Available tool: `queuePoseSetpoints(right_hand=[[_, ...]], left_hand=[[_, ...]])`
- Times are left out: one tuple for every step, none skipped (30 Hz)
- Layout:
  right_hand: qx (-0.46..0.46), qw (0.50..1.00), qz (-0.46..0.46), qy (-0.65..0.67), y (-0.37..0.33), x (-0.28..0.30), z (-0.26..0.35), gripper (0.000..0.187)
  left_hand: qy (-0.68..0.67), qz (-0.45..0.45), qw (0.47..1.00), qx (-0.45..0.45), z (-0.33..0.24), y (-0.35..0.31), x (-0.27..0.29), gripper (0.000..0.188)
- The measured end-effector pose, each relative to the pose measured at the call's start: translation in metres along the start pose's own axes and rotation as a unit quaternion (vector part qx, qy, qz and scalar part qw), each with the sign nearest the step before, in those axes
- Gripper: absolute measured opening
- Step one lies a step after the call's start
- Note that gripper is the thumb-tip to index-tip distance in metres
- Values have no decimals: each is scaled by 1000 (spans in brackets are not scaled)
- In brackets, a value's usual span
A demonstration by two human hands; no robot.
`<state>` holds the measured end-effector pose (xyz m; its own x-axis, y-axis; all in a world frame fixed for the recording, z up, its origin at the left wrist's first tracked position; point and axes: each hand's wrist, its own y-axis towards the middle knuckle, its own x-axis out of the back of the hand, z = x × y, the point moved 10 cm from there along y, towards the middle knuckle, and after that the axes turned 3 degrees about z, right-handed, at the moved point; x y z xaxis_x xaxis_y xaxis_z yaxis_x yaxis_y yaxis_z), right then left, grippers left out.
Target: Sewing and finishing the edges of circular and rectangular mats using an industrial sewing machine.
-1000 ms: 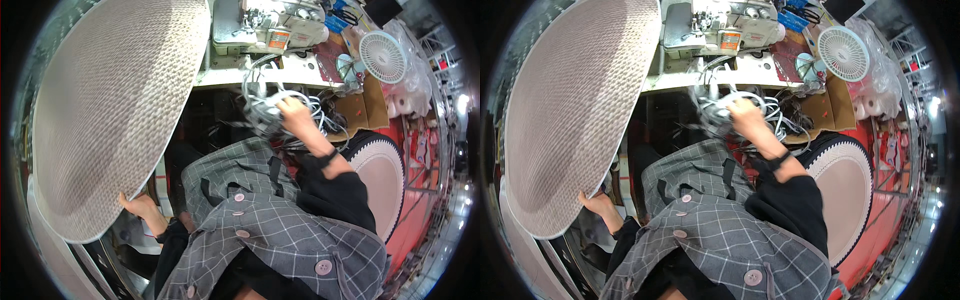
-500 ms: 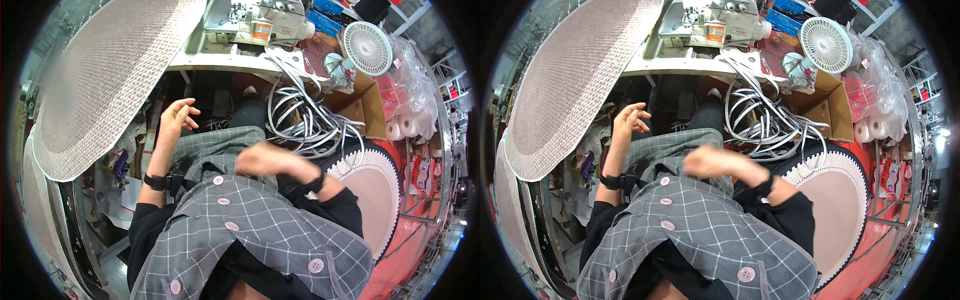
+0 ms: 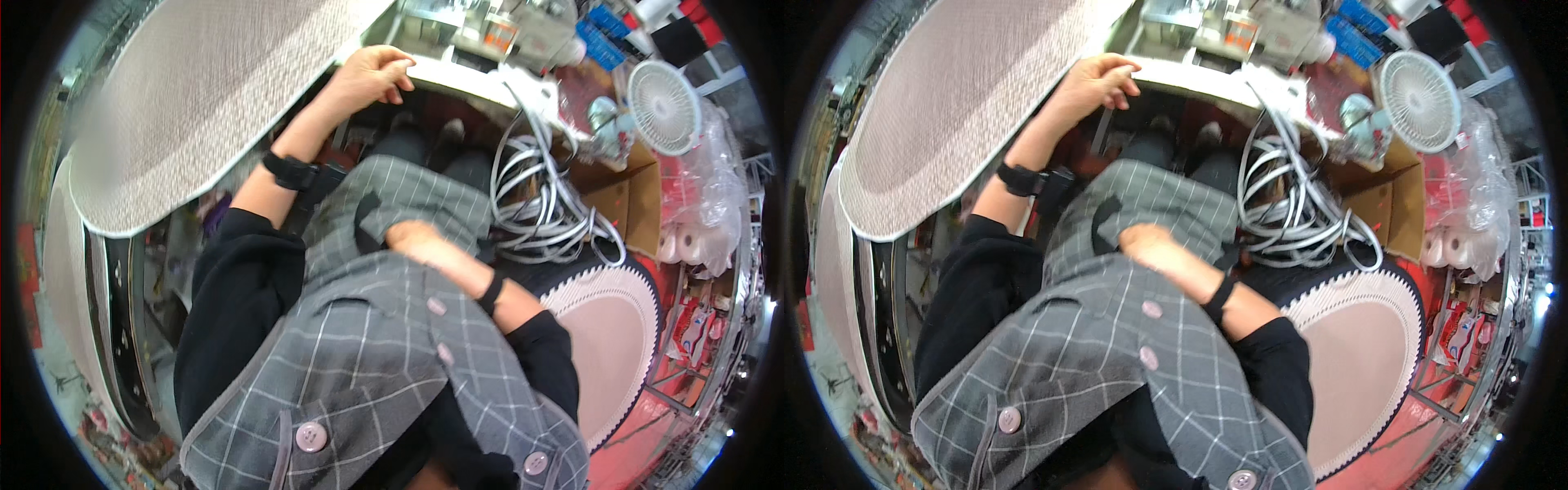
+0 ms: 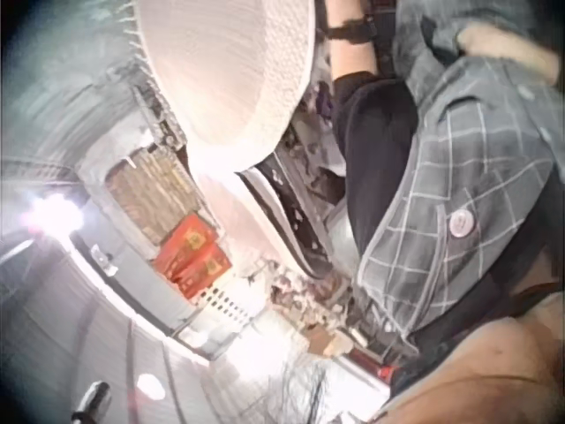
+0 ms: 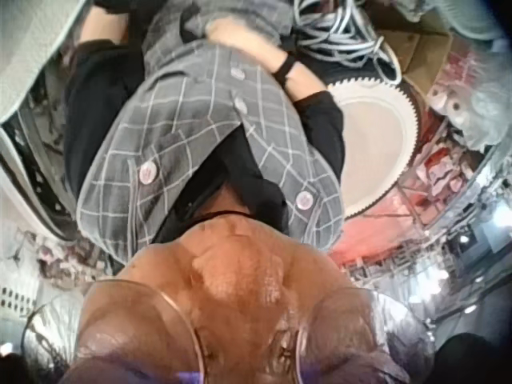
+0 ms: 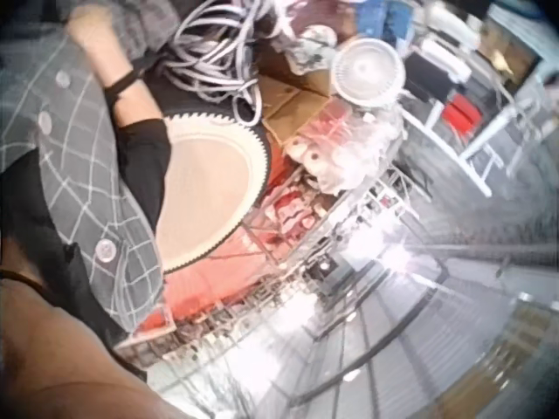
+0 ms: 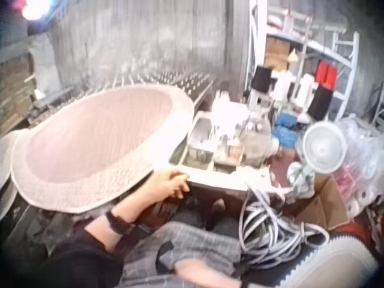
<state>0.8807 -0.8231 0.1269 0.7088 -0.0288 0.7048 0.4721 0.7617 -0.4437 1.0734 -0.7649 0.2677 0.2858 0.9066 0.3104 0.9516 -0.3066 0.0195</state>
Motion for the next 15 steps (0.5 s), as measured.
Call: queuePoseSetpoints(right_hand=[[6,997,-78,22,28,-18,-16,21],[-14,999,-40,19,38,-15,-7,19],[-17,997,-71,23,46,-14,-7,26],[-12,993,-114,29,45,-7,2,26],[43,987,-138,66,48,-14,10,25],[-35,987,-158,24,70,-46,-9,21],[-20,995,-93,29,74,-54,-7,20],[-11,999,-31,39,76,-61,-11,19],[-12,999,-33,36,83,-57,-13,19],[-10,998,56,14,93,-71,-13,19],[-16,990,140,2,99,-88,-24,20],[75,991,105,-45,108,-93,-25,21],[67,991,108,-41,115,-97,-30,19],[61,991,114,-43,119,-93,-31,17],[25,992,118,-39,121,-93,-35,14]], left_hand=[[-4,0,1000,-14,-15,28,-12,25],[-9,-11,1000,-20,-18,49,-13,25],[25,-27,998,-50,-23,71,-11,26],[129,-70,985,-89,-26,92,-2,28],[256,-90,952,-141,-30,111,2,29],[380,-110,899,-189,-35,129,1,30],[399,-178,883,-174,-22,140,19,31],[391,-210,883,-154,-18,147,25,26],[417,-181,879,-140,-12,158,25,25],[443,-155,874,-123,-6,169,27,24],[441,-149,876,-130,-14,175,20,24],[421,-97,888,-156,-30,175,-1,26],[405,-55,896,-172,-37,173,-6,28],[407,-60,895,-172,-33,177,2,28],[396,-57,900,-174,-28,181,8,29]])
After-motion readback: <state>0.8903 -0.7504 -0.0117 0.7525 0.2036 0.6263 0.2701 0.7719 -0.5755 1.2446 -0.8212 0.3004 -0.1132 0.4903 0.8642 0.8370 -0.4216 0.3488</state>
